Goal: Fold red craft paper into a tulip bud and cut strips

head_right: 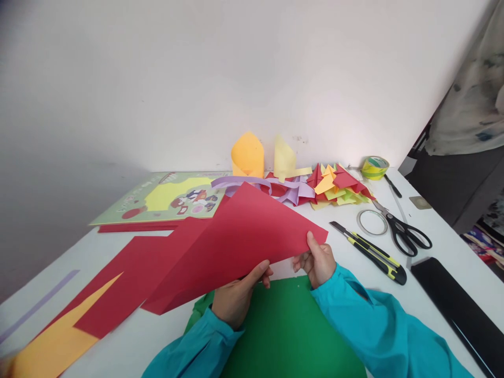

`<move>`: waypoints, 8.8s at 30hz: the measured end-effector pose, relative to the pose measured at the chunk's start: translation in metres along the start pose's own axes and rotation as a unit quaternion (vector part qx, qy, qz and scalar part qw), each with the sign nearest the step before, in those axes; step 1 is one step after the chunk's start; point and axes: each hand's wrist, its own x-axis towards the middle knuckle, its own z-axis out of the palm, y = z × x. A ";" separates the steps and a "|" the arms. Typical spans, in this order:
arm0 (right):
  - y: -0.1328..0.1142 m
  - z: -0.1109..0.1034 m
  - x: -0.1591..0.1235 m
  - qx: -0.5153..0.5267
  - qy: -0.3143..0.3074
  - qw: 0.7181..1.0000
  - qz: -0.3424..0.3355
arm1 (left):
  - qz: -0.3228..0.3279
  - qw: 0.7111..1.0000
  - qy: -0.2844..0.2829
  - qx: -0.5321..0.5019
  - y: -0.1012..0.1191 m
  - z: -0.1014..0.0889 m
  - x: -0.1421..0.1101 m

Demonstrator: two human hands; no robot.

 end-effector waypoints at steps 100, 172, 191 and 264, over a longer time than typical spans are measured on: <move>0.018 -0.007 -0.009 -0.163 -0.055 0.981 -0.088 | -0.033 0.991 0.035 -0.127 -0.002 0.006 0.004; 0.014 -0.013 -0.007 -0.182 -0.109 0.972 -0.098 | 0.090 0.995 -0.015 0.036 0.001 0.000 -0.006; 0.013 -0.005 -0.010 -0.138 -0.007 0.989 -0.060 | 0.089 0.987 -0.030 0.128 0.001 -0.004 -0.007; 0.005 -0.001 -0.029 -0.347 -0.047 0.934 -0.065 | 0.005 0.998 -0.058 -0.026 -0.002 0.003 -0.004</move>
